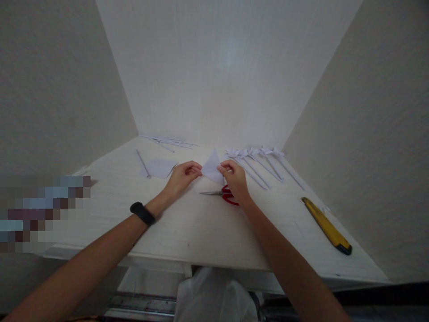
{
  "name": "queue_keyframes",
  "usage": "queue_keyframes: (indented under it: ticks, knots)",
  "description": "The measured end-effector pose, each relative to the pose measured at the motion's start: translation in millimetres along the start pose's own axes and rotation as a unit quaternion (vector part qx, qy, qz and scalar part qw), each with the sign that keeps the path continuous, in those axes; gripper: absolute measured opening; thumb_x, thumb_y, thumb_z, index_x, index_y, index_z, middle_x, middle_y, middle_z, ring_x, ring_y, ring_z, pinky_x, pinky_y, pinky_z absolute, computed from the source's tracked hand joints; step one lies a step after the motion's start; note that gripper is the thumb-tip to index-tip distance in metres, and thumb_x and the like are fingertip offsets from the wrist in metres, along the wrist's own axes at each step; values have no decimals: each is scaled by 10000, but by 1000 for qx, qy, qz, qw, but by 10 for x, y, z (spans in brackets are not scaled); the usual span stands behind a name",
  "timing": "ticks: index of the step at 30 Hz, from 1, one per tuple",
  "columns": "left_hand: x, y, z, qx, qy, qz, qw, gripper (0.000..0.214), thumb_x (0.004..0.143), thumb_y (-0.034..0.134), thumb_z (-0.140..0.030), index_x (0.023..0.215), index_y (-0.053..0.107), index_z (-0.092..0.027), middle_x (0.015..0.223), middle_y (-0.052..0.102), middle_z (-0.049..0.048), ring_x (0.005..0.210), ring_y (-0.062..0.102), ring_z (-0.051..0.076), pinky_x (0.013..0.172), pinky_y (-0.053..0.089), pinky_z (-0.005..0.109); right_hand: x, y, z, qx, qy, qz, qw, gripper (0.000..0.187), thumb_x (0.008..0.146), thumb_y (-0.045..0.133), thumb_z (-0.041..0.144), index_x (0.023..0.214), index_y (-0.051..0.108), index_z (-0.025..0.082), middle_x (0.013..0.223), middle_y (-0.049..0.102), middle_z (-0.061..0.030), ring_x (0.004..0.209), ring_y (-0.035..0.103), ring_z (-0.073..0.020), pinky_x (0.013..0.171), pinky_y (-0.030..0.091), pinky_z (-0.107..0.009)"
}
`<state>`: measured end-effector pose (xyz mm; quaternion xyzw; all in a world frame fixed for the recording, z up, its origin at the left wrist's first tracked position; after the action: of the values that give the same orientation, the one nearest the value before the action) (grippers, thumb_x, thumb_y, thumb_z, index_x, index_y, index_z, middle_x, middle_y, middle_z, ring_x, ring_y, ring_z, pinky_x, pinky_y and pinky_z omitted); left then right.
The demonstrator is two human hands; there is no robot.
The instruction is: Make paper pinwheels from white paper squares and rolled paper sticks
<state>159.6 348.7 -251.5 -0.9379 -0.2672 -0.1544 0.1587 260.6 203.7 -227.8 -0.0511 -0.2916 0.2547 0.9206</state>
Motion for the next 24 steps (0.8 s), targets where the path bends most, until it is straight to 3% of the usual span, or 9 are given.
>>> queue_keyframes:
  ticks: [5, 9, 15, 24]
  knots:
    - [-106, -41, -250, 153, 114, -55, 980, 111, 780, 595, -250, 859, 637, -184, 835, 646, 37, 773, 599, 164, 772, 460, 285, -20, 3, 162, -45, -85, 2, 995, 132, 789, 548, 268, 675, 533, 204, 744, 561, -8, 725, 534, -150, 671, 425, -261]
    - [-194, 89, -375, 254, 184, -52, 948, 134, 841, 499, -191, 932, 596, -177, 884, 605, 58, 806, 556, 171, 797, 433, 298, -51, 30, 176, -70, -128, 11, 989, 130, 821, 517, 249, 701, 525, 202, 765, 530, -13, 752, 516, -157, 699, 416, -270]
    - [-248, 250, -404, 367, 210, -20, 906, 213, 905, 389, -160, 1058, 537, -162, 926, 569, 83, 875, 534, 189, 828, 414, 316, -67, 16, 99, -106, -133, 8, 985, 69, 843, 486, 216, 811, 545, 201, 820, 538, -26, 733, 491, -159, 725, 394, -285]
    - [-338, 257, -553, 463, 294, -46, 835, 185, 913, 390, -143, 1011, 547, -148, 909, 576, 91, 873, 518, 206, 785, 423, 323, -136, 100, 348, -182, -207, 8, 961, 115, 885, 462, 214, 819, 555, 197, 884, 547, -40, 753, 502, -161, 691, 383, -276]
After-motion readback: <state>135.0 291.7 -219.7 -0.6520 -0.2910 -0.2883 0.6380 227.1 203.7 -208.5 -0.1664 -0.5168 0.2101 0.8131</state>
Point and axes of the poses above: each hand's wrist, its own x-axis towards the middle knuckle, its own y-axis out of the palm, z = x × y, the point moved 10 cm from there along x, towards the middle knuckle
